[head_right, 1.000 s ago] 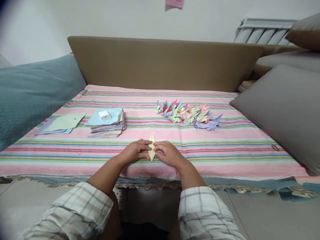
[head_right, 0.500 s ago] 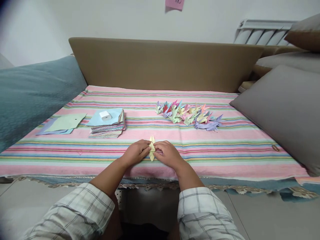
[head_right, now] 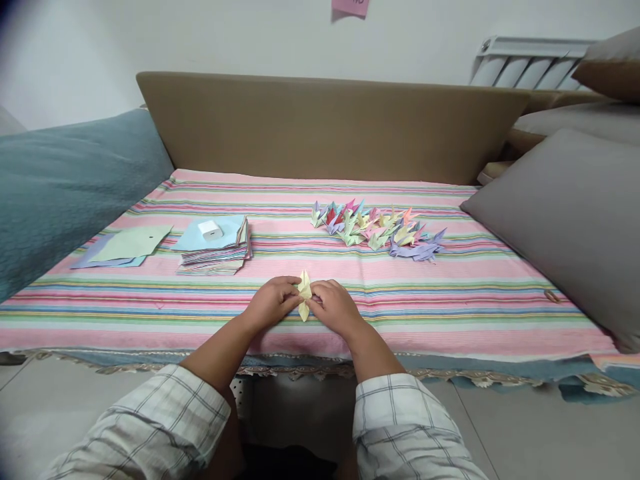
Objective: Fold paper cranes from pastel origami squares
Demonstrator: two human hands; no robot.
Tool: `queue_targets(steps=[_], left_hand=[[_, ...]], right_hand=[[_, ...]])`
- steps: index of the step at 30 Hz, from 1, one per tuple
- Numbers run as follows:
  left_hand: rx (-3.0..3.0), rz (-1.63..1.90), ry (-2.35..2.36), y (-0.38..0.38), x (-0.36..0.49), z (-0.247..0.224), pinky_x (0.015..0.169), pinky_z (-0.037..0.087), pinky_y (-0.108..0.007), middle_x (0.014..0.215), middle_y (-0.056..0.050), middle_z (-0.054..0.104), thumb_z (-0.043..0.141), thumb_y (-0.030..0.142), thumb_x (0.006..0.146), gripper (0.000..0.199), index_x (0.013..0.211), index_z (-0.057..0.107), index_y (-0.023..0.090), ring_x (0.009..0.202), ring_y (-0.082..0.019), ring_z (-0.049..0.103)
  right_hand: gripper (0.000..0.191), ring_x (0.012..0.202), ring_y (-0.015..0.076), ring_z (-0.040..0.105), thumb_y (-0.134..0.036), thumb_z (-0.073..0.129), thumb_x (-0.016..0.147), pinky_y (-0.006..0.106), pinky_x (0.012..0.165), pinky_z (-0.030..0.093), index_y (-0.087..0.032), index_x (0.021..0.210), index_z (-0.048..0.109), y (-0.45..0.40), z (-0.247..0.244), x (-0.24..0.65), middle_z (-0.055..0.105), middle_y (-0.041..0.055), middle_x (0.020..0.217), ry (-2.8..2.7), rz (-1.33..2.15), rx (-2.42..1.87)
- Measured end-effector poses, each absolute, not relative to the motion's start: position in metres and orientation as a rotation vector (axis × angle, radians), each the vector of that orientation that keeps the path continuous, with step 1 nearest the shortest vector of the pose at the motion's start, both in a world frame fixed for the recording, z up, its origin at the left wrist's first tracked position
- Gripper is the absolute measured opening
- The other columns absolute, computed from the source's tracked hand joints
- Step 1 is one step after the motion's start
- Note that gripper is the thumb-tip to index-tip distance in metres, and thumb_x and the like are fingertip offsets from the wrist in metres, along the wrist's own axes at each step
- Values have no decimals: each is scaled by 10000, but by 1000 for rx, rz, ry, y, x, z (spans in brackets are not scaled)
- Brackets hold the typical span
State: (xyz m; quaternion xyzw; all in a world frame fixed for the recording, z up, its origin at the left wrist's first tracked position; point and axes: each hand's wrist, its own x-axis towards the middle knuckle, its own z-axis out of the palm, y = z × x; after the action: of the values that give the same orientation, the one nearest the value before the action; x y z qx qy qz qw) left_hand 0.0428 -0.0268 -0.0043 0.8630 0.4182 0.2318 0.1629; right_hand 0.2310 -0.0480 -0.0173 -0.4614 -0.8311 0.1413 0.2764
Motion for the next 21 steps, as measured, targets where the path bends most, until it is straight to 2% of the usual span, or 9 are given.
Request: queue_targets(steps=[6, 10, 15, 21], left_hand=[[2502, 690, 1209, -26, 44, -7, 939, 440, -368, 1082, -115, 659, 593, 238, 806, 116, 767, 673, 163, 1062, -224, 584], [2542, 702, 1220, -26, 46, -9, 940, 435, -387, 1068, -114, 661, 565, 214, 818, 133, 749, 663, 158, 1059, -230, 577], [2556, 728, 1326, -25, 47, -10, 991, 388, -421, 1167, -106, 619, 580, 244, 802, 137, 736, 674, 170, 1094, -242, 534], [2494, 659, 1459, -26, 52, -7, 1031, 351, -432, 1162, -92, 628, 567, 250, 800, 159, 715, 681, 179, 1112, -249, 517]], right_hand=[[115, 932, 208, 498, -248, 517, 869, 327, 827, 390, -188, 831, 607, -47, -23, 229, 619, 63, 1020, -2202, 296, -1307], [138, 932, 214, 492, -248, 503, 879, 339, 839, 392, -186, 820, 612, -47, -24, 227, 610, 67, 1023, -2195, 262, -1354], [108, 940, 207, 502, -256, 518, 874, 336, 844, 394, -196, 859, 607, -47, -23, 226, 614, 58, 1014, -2172, 278, -1373], [103, 992, 215, 494, -248, 536, 861, 345, 880, 383, -192, 810, 606, -47, -23, 222, 609, 67, 1036, -2114, 218, -1442]])
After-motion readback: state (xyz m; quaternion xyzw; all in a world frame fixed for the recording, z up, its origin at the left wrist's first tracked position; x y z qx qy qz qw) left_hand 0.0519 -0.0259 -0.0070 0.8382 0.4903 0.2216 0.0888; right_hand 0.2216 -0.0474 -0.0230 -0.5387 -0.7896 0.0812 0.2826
